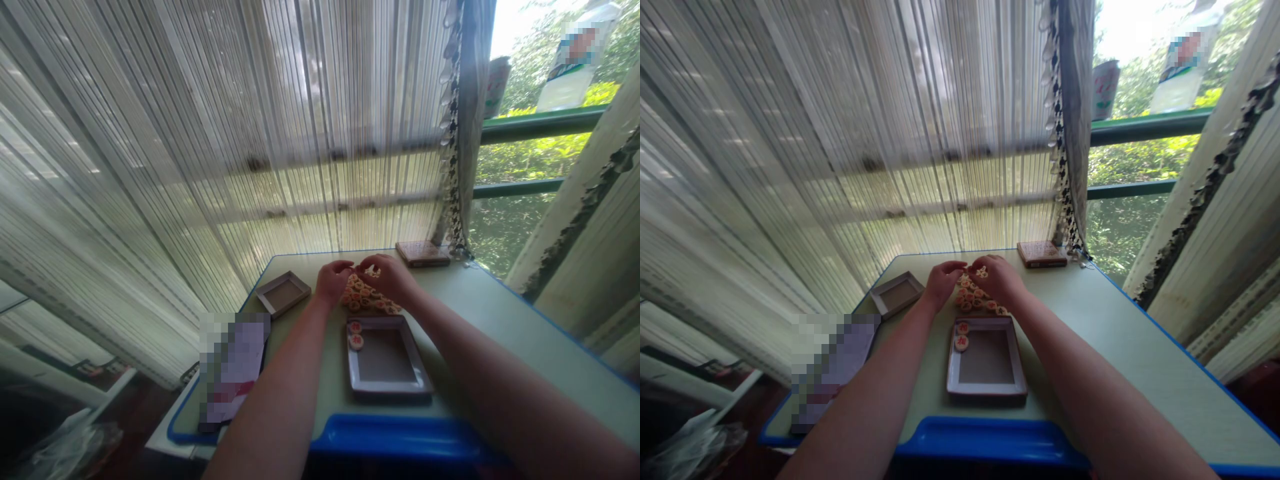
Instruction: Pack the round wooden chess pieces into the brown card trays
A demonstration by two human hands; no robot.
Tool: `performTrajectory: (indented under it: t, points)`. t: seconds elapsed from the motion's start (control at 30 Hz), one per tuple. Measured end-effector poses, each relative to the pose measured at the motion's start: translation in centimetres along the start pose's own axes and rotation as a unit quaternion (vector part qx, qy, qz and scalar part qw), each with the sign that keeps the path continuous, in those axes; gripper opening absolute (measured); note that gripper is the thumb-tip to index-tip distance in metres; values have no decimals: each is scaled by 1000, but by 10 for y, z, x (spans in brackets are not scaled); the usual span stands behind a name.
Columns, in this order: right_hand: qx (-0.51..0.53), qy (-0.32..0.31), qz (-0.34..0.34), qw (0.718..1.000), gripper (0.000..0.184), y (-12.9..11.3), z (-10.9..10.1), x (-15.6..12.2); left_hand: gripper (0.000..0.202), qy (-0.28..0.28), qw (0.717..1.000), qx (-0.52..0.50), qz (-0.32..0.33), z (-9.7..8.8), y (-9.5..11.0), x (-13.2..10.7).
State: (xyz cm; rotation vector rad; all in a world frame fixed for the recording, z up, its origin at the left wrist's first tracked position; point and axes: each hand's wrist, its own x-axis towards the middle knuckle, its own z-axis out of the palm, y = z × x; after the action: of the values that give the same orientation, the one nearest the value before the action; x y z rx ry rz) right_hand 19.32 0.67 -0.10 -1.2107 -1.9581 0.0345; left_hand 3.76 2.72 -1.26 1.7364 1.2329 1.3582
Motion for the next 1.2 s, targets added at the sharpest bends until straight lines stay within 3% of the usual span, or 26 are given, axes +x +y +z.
performTrajectory:
  t: [0.13, 0.27, 0.4, 0.5, 0.83, 1.0, 1.2]
  points:
    - [12, -58, 47, 997, 17, -19, -11, -4, 23, 25, 999, 45, 10, -8, 7, -5]
    - [30, -109, 57, 992, 12, -36, -16, -25, 24, 37, 998, 39, 19, -13, 14, -10]
    - [33, -106, 59, 992, 13, -46, -16, -51, 25, 46, 996, 54, 47, -15, 14, -16]
    - [45, -83, 51, 994, 15, -49, -14, -63, 25, 71, 993, 88, 26, -19, 8, -23]
    - [23, -74, 2, 997, 18, -45, -10, -71, 22, -41, 989, 140, -3, -34, 8, -77]
    - [25, -65, -17, 997, 19, -49, -10, -74, 21, -45, 987, 152, 10, -33, 11, -96]
    - [14, -77, -6, 997, 16, -46, -4, -73, 23, -49, 987, 154, 10, -33, 8, -96]
